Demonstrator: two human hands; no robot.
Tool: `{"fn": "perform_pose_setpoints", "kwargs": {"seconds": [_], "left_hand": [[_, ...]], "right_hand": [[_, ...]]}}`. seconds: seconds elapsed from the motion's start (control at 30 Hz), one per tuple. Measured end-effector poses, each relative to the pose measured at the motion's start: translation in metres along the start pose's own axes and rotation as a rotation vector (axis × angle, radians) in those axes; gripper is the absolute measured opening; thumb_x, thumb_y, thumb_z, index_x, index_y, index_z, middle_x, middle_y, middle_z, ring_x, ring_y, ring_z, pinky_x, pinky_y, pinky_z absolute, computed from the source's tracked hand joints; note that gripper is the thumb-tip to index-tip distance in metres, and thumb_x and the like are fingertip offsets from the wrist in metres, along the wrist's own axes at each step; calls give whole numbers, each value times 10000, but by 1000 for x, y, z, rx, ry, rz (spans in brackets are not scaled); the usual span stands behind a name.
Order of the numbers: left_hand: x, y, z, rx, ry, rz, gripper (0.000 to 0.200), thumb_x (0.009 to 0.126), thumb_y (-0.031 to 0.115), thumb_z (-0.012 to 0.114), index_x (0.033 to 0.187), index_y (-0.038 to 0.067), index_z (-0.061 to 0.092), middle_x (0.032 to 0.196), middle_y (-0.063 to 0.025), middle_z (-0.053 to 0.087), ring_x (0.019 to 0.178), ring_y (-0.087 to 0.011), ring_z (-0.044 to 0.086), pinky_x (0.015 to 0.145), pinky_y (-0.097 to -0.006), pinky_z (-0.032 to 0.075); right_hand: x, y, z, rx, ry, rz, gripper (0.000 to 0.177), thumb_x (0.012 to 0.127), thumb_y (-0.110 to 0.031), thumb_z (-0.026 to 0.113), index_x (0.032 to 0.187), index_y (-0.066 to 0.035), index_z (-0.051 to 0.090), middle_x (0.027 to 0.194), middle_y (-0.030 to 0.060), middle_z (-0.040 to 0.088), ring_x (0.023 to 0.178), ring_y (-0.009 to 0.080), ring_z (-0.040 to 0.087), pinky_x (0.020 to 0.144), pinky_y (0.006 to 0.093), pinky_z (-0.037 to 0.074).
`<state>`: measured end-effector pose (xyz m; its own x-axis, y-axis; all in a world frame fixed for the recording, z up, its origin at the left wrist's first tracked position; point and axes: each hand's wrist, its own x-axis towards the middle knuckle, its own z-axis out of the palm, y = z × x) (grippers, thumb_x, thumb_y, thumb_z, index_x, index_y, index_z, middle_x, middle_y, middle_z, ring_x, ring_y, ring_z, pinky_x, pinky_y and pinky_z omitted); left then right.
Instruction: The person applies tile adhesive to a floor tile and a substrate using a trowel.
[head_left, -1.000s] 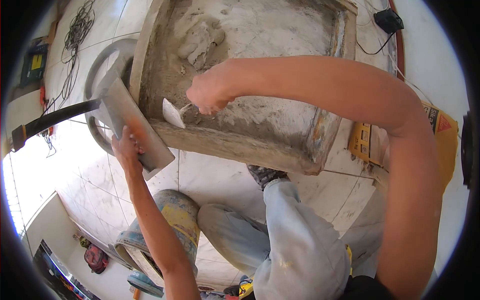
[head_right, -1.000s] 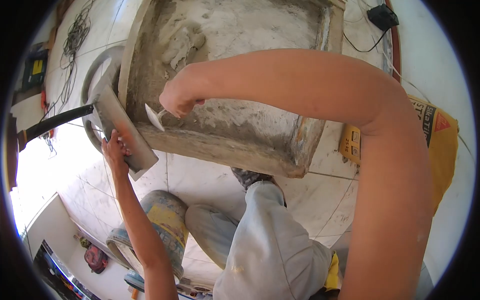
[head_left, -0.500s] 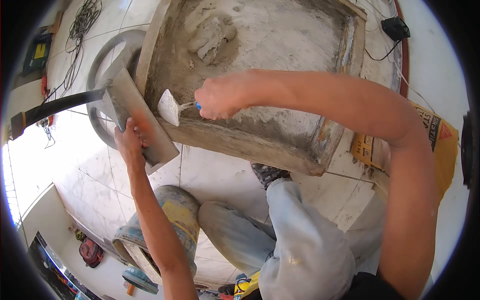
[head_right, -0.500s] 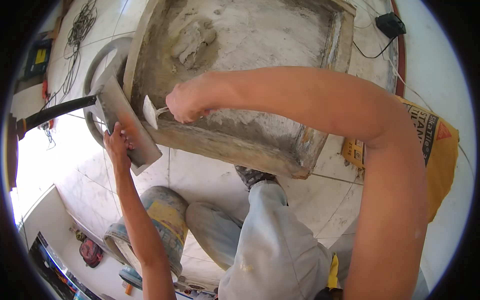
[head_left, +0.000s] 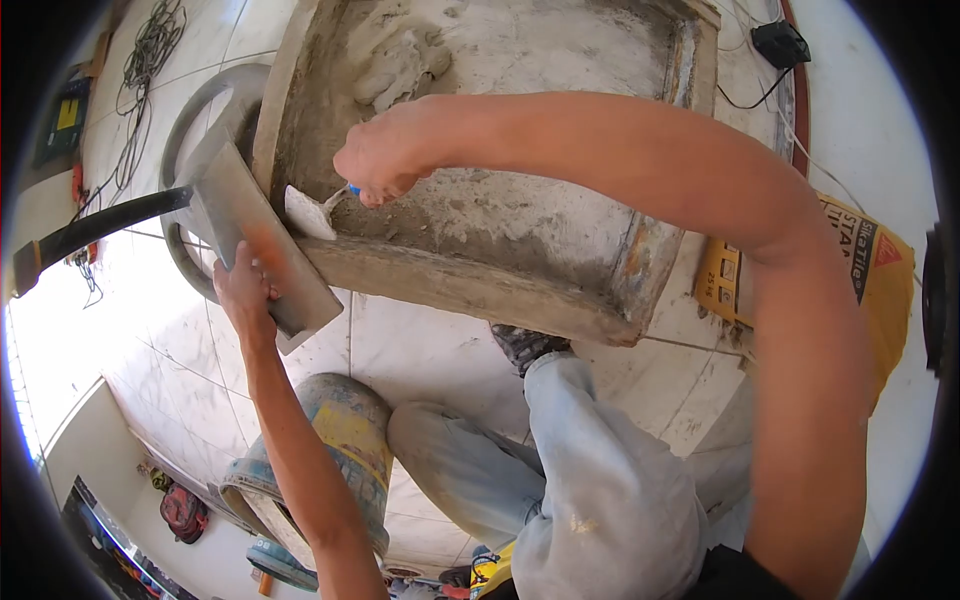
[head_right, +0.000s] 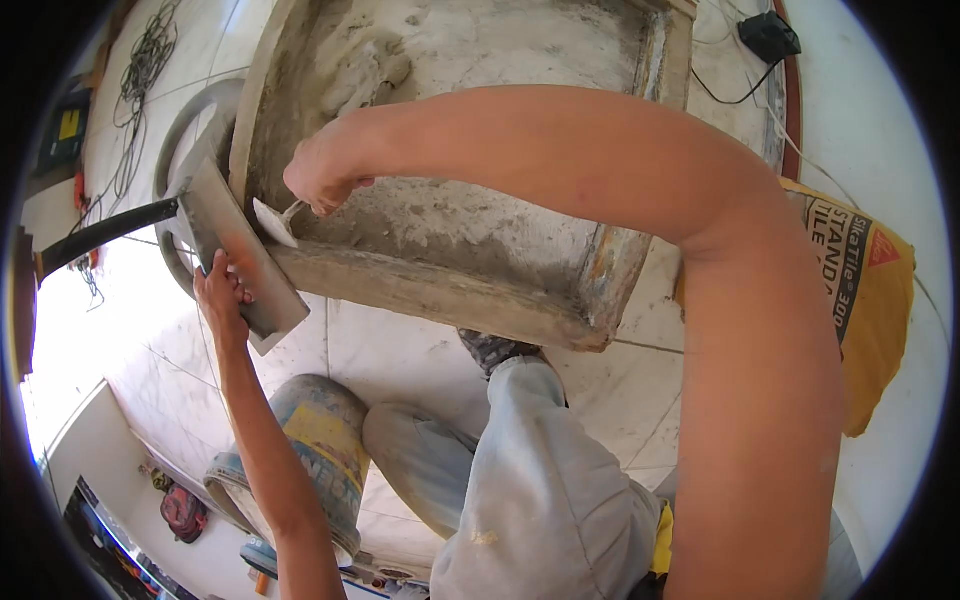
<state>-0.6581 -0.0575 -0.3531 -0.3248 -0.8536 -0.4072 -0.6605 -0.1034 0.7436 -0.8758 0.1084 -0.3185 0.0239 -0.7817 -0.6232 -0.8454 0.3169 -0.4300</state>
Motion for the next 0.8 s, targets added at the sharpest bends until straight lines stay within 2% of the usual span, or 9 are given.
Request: {"fn": "perform_pose_setpoints", "kwargs": {"seconds": [0.1, 0.43, 0.53, 0.63, 0.7, 0.8], "left_hand": [[-2, -1, 0, 9, 7, 13, 225, 940, 249, 562, 964, 44, 472, 607, -2, 406, 446, -95, 384, 405, -274, 353], [3, -3, -2, 27, 2, 24, 255, 937, 256, 576, 1001, 31, 474, 615, -10, 429, 451, -99, 408, 404, -268, 358], [0, -2, -2, 11, -19, 29, 262, 940, 265, 577, 1005, 33, 473, 626, -10, 445, 461, -99, 423, 405, -264, 360], [5, -8, -3, -16, -40, 36, 265, 942, 275, 577, 1005, 39, 475, 636, -8, 456, 467, -100, 430, 405, -263, 360], [7, -10, -5, -17, -47, 45, 265, 942, 279, 577, 1005, 42, 476, 639, -6, 459, 469, -101, 431, 404, -264, 359], [6, -6, -5, 14, -22, 27, 267, 942, 282, 585, 1008, 47, 477, 637, -2, 458, 467, -103, 430, 406, -264, 359]], "right_hand": [[9, 9, 9, -87, 4, -49, 305, 932, -295, 575, 944, -2, 660, 791, 143, 696, 691, 280, 681, 613, 449, 536], [15, 2, 0, -42, -50, -59, 339, 948, -316, 566, 942, 13, 649, 783, 135, 690, 640, 267, 671, 531, 419, 520], [8, 4, 6, -27, -40, 3, 334, 950, -310, 564, 920, 11, 651, 770, 129, 689, 615, 260, 663, 515, 409, 514], [-33, 11, 14, 60, -103, 3, 325, 942, -312, 577, 915, 3, 654, 753, 128, 677, 587, 254, 647, 499, 402, 513], [-61, 15, 5, -88, -297, 42, 338, 934, -329, 590, 878, 0, 646, 703, 116, 653, 563, 244, 626, 481, 400, 510], [-77, 16, -15, -118, -334, 81, 345, 936, -320, 583, 815, -1, 636, 657, 108, 635, 555, 242, 620, 481, 412, 512]]}}
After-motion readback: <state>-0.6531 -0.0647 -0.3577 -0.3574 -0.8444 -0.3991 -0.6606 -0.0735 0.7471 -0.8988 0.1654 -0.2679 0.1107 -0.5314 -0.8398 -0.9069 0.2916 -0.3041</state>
